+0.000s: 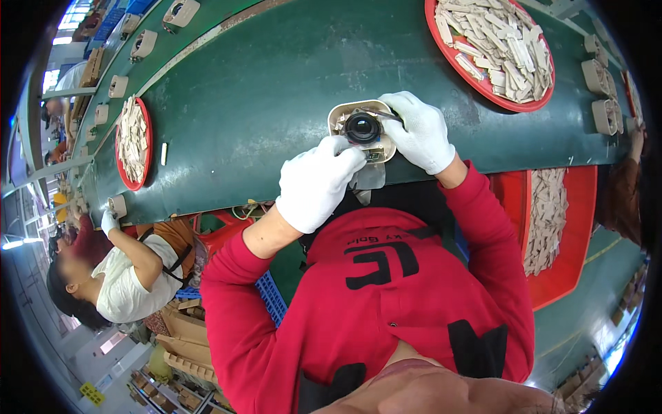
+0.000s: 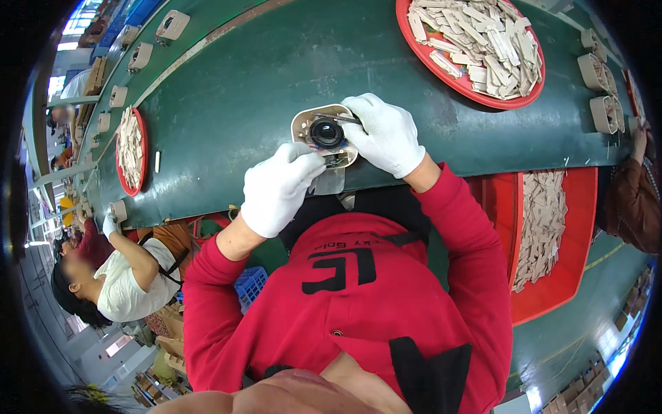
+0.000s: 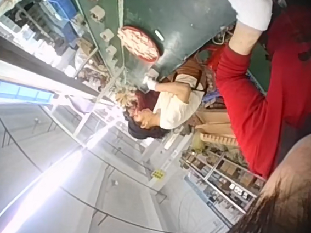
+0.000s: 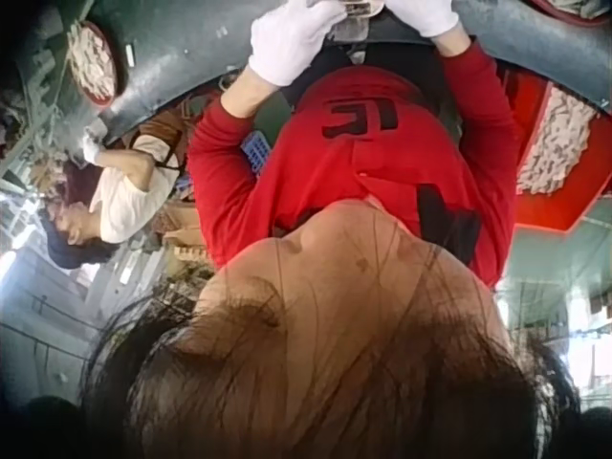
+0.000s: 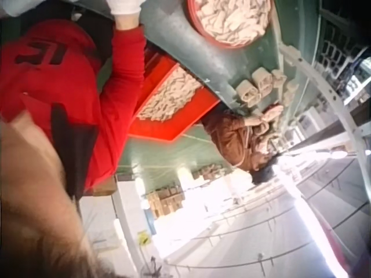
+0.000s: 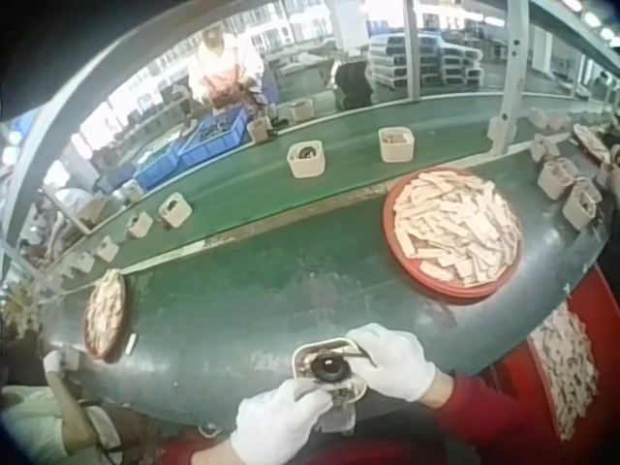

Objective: Assembling small electronic speakers on a factory production line.

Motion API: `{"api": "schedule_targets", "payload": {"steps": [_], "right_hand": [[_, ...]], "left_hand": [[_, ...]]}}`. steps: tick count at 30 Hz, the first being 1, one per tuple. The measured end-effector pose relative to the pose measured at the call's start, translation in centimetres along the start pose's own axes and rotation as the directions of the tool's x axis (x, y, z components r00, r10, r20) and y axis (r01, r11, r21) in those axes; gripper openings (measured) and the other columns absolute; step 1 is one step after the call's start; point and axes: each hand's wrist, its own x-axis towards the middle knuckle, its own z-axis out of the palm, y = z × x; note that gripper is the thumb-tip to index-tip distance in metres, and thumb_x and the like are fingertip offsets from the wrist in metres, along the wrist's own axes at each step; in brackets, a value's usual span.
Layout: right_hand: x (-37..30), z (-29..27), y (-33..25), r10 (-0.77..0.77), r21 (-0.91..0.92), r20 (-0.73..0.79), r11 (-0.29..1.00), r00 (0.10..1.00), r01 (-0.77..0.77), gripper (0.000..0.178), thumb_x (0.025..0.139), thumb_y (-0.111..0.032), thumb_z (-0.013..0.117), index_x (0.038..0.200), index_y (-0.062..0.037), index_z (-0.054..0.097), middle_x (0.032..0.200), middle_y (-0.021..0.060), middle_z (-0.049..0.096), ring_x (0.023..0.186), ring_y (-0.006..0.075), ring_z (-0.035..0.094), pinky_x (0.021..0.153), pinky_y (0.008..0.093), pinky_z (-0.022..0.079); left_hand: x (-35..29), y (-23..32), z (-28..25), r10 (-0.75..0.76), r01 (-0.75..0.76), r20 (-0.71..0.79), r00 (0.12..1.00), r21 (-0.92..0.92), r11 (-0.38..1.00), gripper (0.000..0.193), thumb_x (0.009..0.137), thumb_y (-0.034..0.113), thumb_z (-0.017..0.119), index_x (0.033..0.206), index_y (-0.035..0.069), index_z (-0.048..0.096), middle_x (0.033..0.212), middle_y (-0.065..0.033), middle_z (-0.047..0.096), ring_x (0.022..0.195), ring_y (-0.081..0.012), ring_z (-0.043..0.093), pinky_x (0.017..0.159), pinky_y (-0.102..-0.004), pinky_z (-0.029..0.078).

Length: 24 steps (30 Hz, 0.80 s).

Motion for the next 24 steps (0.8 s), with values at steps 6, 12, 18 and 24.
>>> {"api": "schedule_targets", "payload": {"steps": [6, 12, 18, 24], "right_hand": [[0.0, 0.0, 0.3, -0.024, -0.012, 0.003, 1.000, 1.000, 0.024, 0.026, 0.079, -0.006, 0.066, 0.105, -0.0037, 0.067, 0.096, 0.0139, 0.068, 0.082, 0.0322, 0.069, 0.072, 0.0359, 0.055], [0.1, 0.1, 0.4, -0.046, -0.002, -0.029, 0.999, 0.999, 0.046, 0.027, 0.078, -0.004, 0.066, 0.105, -0.0023, 0.067, 0.095, 0.0148, 0.068, 0.081, 0.0324, 0.069, 0.071, 0.0358, 0.055], [0.2, 0.0, 0.7, -0.030, -0.001, 0.012, 1.000, 0.999, 0.030, 0.030, 0.076, -0.005, 0.067, 0.105, -0.0026, 0.067, 0.096, 0.0152, 0.067, 0.081, 0.0332, 0.069, 0.071, 0.0361, 0.055], [0.3, 0.0, 0.8, -0.010, 0.013, 0.035, 1.000, 0.999, 0.010, 0.032, 0.074, -0.005, 0.066, 0.106, -0.0037, 0.067, 0.099, 0.0134, 0.068, 0.082, 0.0330, 0.069, 0.072, 0.0363, 0.056]], "left_hand": [[0.9, -1.3, -1.0, 0.047, -0.040, 0.185, 0.982, -0.037, 0.998, 0.008, 0.086, 0.017, 0.064, 0.092, 0.014, 0.059, 0.079, -0.0063, 0.061, 0.060, -0.0263, 0.065, 0.050, -0.0373, 0.050], [2.8, -2.1, -0.9, 0.091, -0.064, 0.302, 0.949, -0.097, 0.993, 0.014, 0.089, 0.022, 0.064, 0.087, 0.010, 0.057, 0.071, -0.0103, 0.059, 0.058, -0.0306, 0.064, 0.048, -0.0404, 0.050], [4.2, -2.6, -1.1, 0.067, 0.005, 0.482, 0.874, -0.146, 0.989, 0.007, 0.086, 0.016, 0.068, 0.086, 0.010, 0.063, 0.078, -0.0103, 0.059, 0.065, -0.0319, 0.063, 0.055, -0.0405, 0.051], [4.1, -2.4, -1.1, 0.174, -0.170, 0.406, 0.897, -0.046, 0.984, 0.012, 0.078, 0.009, 0.067, 0.089, 0.013, 0.063, 0.079, -0.0063, 0.053, 0.059, -0.0251, 0.061, 0.050, -0.0353, 0.049]]}}
